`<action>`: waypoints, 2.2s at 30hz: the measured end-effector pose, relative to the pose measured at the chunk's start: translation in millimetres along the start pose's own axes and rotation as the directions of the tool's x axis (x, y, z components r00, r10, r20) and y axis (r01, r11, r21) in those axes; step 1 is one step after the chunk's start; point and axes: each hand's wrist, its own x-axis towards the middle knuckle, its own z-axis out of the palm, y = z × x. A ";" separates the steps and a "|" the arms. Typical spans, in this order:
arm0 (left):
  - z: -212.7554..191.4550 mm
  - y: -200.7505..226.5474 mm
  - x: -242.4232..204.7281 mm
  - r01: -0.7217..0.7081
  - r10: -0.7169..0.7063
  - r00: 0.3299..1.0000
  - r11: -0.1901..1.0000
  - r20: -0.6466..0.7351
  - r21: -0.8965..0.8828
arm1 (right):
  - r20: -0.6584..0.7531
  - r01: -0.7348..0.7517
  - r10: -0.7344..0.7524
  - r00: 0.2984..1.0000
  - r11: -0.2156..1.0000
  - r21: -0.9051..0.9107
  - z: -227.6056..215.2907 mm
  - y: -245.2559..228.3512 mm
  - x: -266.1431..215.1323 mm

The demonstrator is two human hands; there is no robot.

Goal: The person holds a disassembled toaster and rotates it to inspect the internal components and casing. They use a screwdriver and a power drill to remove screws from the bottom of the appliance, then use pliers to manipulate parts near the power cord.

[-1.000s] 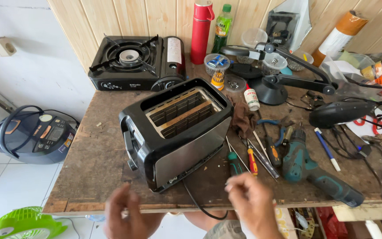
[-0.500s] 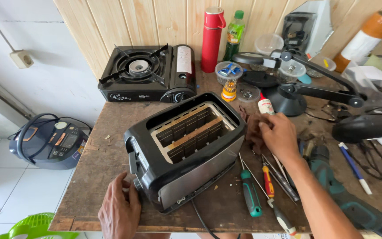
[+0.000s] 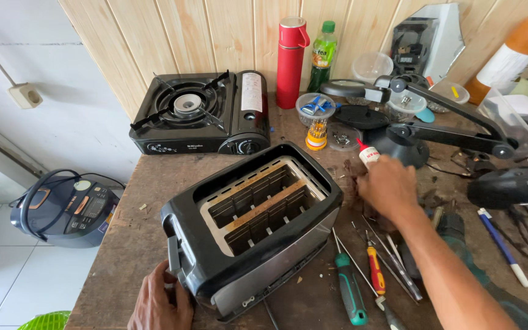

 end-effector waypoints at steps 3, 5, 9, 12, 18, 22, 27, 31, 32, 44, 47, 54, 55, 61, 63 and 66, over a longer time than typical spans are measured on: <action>8.1 -9.7 2.2 -0.066 0.064 0.997 0.997 -0.043 -0.044 | -0.244 0.009 0.007 0.970 0.998 0.064 11.1 13.0 42.8; 9.7 -11.5 5.1 -0.044 0.040 0.999 0.993 -0.037 -0.113 | -0.595 -0.005 -0.108 0.797 0.983 -0.185 36.6 24.1 87.1; 7.9 1.7 0.2 -0.020 0.005 0.997 0.981 -0.076 -0.195 | -0.577 -0.021 -0.226 0.785 0.921 -0.390 47.5 26.3 120.8; 16.8 2.0 0.6 -0.116 0.057 0.970 0.963 -0.235 -0.245 | -0.520 0.006 -0.236 0.821 0.914 -0.406 63.1 34.2 141.4; 11.5 6.9 1.3 -0.005 -0.029 0.990 0.970 -0.138 -0.243 | -0.644 0.141 -0.375 0.667 0.912 -0.384 71.1 46.7 130.3; 4.8 10.2 -0.5 -0.010 -0.026 0.990 0.970 -0.142 -0.244 | -0.704 0.203 -0.396 0.590 0.916 -0.345 48.0 49.8 87.9; 12.7 -3.0 -0.4 -0.068 0.037 0.988 0.976 -0.151 -0.208 | -0.677 0.264 -0.421 0.604 0.907 -0.328 18.0 31.3 5.5; 26.4 -21.8 5.9 -0.167 0.132 0.975 0.966 -0.180 -0.197 | -0.655 0.505 -0.483 0.581 0.845 -0.175 19.5 2.2 -41.4; 27.8 -25.0 6.7 -0.158 0.131 0.980 0.970 -0.151 -0.186 | -0.623 0.594 -0.539 0.567 0.792 -0.145 23.9 -5.1 -49.7; 38.9 -29.5 7.8 -0.220 0.165 0.954 0.953 -0.252 -0.210 | -0.148 0.477 -0.511 0.847 0.853 -0.212 26.4 28.8 -49.6; 40.1 -32.0 7.3 -0.224 0.170 0.953 0.952 -0.250 -0.207 | -0.086 0.423 -0.414 0.906 0.891 0.165 8.1 27.4 -43.3; 42.0 -37.5 12.5 -0.177 0.150 0.974 0.971 -0.170 -0.158 | -0.188 0.400 -0.357 0.915 0.866 0.300 3.3 20.8 -34.4; 37.1 -33.5 10.0 -0.173 0.144 0.974 0.972 -0.177 -0.157 | -0.251 0.396 -0.326 0.911 0.861 0.318 1.9 22.9 -40.9; 5.2 -12.3 3.7 -0.047 0.045 0.999 0.996 -0.024 -0.082 | -0.297 0.250 -0.056 0.953 0.698 0.671 -30.1 9.5 -129.0; -5.7 -10.2 1.0 -0.020 0.024 0.999 0.995 0.044 -0.094 | -0.310 0.241 0.018 0.951 0.586 0.774 -30.1 -6.7 -168.3; -14.5 -20.4 -6.7 -0.092 0.100 0.994 0.980 0.041 -0.178 | -0.125 0.052 0.113 0.986 0.502 0.864 -18.3 -42.2 -225.9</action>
